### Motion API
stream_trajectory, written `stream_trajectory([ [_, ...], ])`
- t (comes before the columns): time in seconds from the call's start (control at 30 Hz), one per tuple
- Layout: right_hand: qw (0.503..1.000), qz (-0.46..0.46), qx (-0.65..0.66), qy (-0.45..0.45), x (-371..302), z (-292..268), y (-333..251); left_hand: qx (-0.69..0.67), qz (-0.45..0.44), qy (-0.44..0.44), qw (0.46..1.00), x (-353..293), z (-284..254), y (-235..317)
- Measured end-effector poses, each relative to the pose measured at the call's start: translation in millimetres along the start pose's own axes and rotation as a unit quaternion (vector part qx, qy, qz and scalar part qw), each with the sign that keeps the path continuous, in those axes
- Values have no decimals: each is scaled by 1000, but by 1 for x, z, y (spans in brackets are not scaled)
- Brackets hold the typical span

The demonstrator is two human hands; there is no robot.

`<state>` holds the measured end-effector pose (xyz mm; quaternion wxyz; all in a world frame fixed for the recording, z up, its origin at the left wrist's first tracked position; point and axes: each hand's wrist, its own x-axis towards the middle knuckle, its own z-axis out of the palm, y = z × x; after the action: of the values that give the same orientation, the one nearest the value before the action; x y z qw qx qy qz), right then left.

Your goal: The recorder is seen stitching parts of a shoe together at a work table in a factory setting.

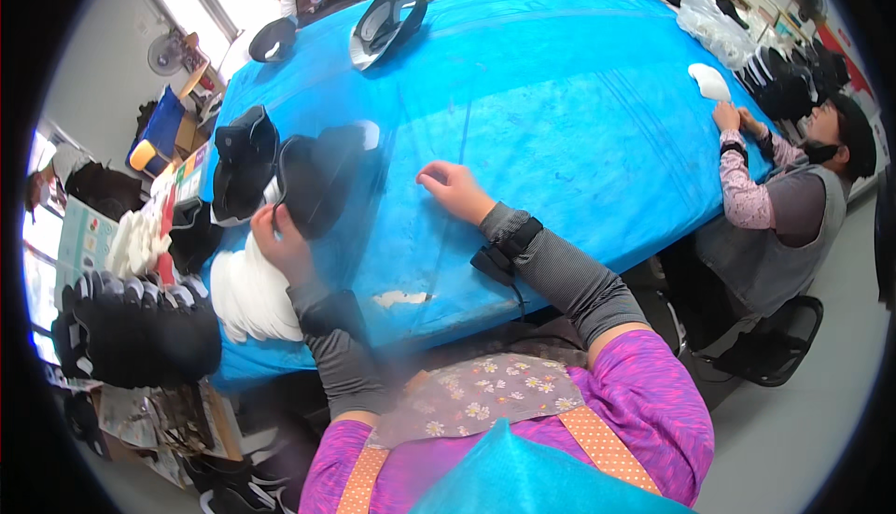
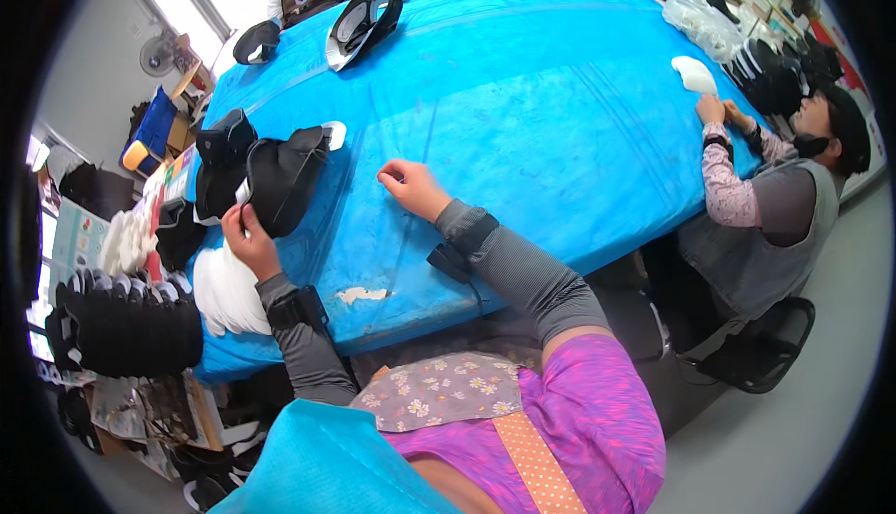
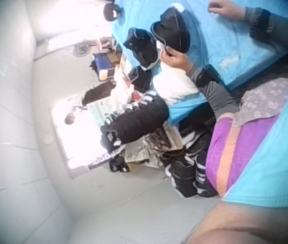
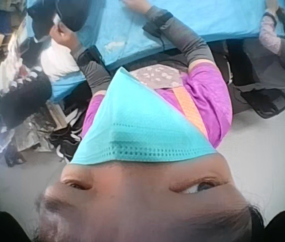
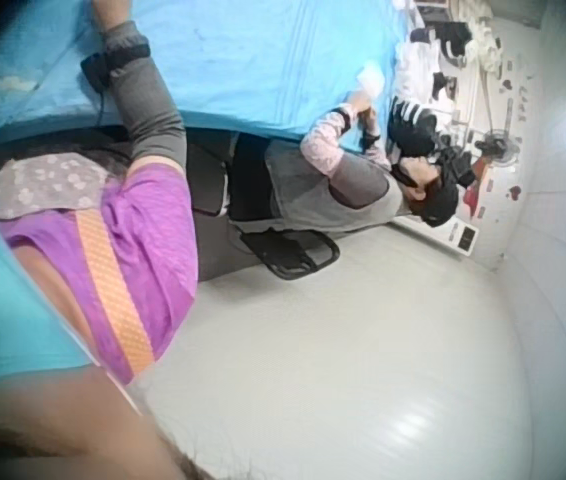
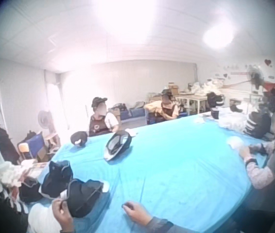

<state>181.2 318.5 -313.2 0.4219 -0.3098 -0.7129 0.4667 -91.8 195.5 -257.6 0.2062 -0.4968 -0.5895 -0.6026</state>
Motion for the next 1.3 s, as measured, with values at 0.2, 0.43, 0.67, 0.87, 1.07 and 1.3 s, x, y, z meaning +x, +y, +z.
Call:
stream_trajectory([
  [0.2,998,-43,-3,51,0,-5,-1,-289,-298,87,905,7,-13,-2],
  [0.43,971,36,235,19,3,-4,-11,-219,-464,-129,848,-3,-8,-43],
  [0.67,875,171,452,-22,5,-13,5,-253,-432,-48,864,-8,9,-35],
  [0.87,873,194,430,-124,1,-4,-2,-350,-409,-39,842,-7,-6,-51],
  [1.07,879,222,415,-77,5,-7,-13,-370,-384,-2,846,-6,-5,-44],
  [1.3,905,129,404,20,9,-14,-5,-391,-363,-39,845,-8,3,-32],
])
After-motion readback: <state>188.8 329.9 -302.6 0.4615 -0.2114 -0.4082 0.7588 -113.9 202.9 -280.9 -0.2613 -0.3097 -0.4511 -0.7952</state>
